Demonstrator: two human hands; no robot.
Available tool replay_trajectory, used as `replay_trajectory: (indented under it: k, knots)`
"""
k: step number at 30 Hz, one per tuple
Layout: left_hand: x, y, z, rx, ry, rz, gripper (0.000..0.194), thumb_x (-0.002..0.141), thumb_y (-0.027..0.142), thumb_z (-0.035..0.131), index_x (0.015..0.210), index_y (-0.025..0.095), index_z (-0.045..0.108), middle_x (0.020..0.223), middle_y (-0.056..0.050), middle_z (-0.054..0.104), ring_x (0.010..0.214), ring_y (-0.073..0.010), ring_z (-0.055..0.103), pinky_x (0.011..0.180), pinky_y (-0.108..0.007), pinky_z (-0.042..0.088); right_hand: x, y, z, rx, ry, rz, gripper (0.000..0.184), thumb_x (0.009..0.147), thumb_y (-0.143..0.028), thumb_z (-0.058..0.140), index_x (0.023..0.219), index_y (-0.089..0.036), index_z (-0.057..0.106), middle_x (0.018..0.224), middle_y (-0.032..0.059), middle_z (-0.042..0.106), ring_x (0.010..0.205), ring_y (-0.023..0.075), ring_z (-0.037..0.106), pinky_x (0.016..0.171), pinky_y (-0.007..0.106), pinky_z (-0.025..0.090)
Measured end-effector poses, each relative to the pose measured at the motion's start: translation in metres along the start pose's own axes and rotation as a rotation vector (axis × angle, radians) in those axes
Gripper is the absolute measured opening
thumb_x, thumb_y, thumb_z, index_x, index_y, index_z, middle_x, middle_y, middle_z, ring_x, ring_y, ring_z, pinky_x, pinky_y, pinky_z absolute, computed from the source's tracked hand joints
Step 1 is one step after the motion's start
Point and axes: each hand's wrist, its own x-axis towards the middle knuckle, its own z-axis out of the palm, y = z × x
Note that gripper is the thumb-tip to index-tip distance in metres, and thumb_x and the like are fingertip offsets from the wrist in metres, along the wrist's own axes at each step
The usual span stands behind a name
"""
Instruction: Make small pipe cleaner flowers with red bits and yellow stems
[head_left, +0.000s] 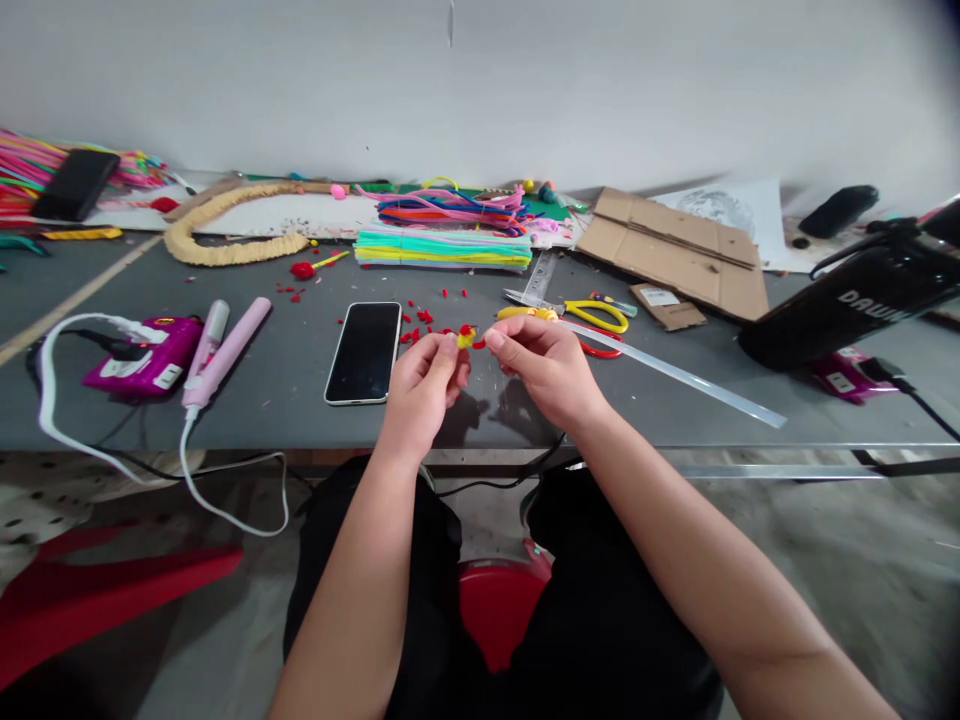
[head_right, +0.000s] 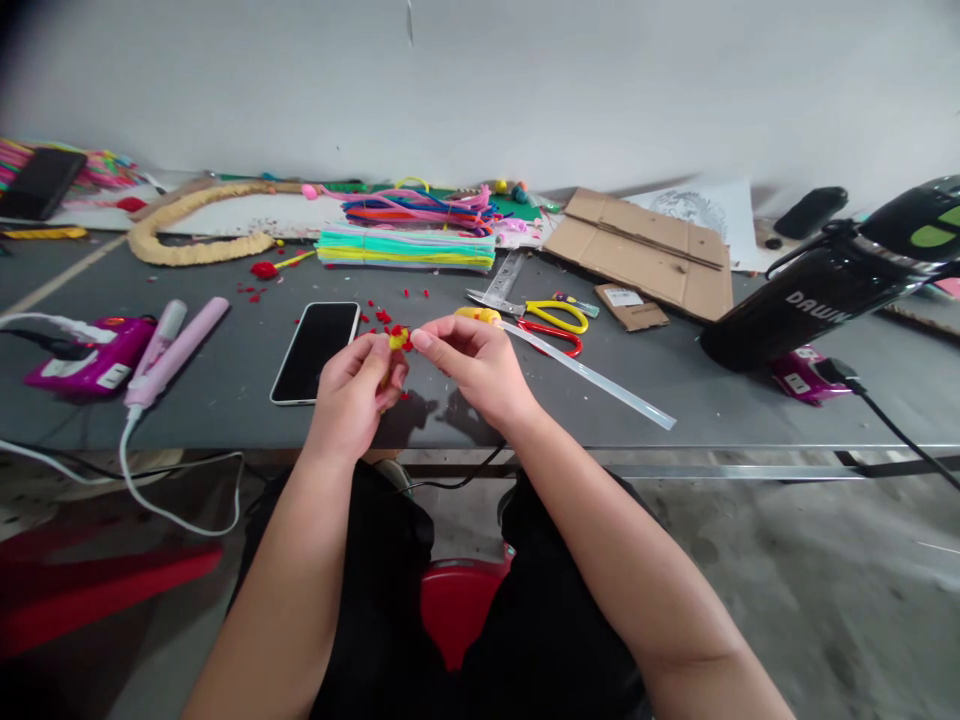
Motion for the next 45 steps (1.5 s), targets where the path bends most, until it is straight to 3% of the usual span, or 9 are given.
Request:
replay_trajectory:
  k: [10,17,26,40,45]
  knots:
    - [-0.0023,0.0003,0.0029,0.025,-0.049,-0.032,0.039,0.093,0.050,0.061,0.072,0.017,0.053,0.058,0.003,0.047,0.045,-0.0048,0.033,0.043,-0.021,0.021,0.0009,0.0048,0.0053,0.072,0.064,-0.052,0.026,0.080,-0.042,0.079,0.083,-0.018,0.069,0.080,-0.0003,0.066,0.065,0.0075,0.052,0.062,0.023,0.045]
    - [-0.0023,-0.0005,0.0046,0.034,-0.050,-0.040,0.039,0.093,0.051,0.060,0.072,0.018,0.053,0.058,0.003,0.046,0.045,-0.0053,0.033,0.043,-0.021,0.022,-0.0001,0.0065,0.0060,-0.020,0.104,-0.098,0.029,0.083,-0.046,0.075,0.085,-0.018,0.066,0.079,-0.0006,0.064,0.065,0.0082,0.052,0.062,0.024,0.044]
    - [-0.0025,-0.0001,0.0029,0.076,-0.061,-0.003,0.038,0.092,0.051,0.062,0.074,0.018,0.056,0.060,0.002,0.049,0.047,-0.0064,0.036,0.044,-0.023,0.025,-0.0005,0.0039,0.0067,-0.086,0.132,-0.058,0.036,0.080,-0.053,0.075,0.082,-0.018,0.067,0.076,0.0001,0.065,0.065,0.0098,0.054,0.060,0.025,0.044]
    - [-0.0031,0.0006,0.0020,0.067,-0.064,-0.004,0.035,0.092,0.048,0.063,0.075,0.018,0.057,0.060,0.002,0.049,0.047,-0.0061,0.035,0.044,-0.022,0.023,0.0013,0.0051,0.0017,0.043,0.106,0.084,0.038,0.075,-0.055,0.079,0.081,-0.019,0.067,0.063,-0.0038,0.053,0.055,0.0078,0.041,0.051,0.024,0.033]
    - [-0.0028,0.0007,0.0025,0.016,-0.047,-0.033,0.036,0.090,0.048,0.065,0.072,0.018,0.057,0.057,0.003,0.047,0.045,-0.0060,0.032,0.043,-0.023,0.020,0.0007,0.0036,0.0028,0.052,0.134,0.066,0.037,0.078,-0.054,0.076,0.084,-0.019,0.066,0.066,-0.0037,0.053,0.056,0.0079,0.043,0.052,0.024,0.035]
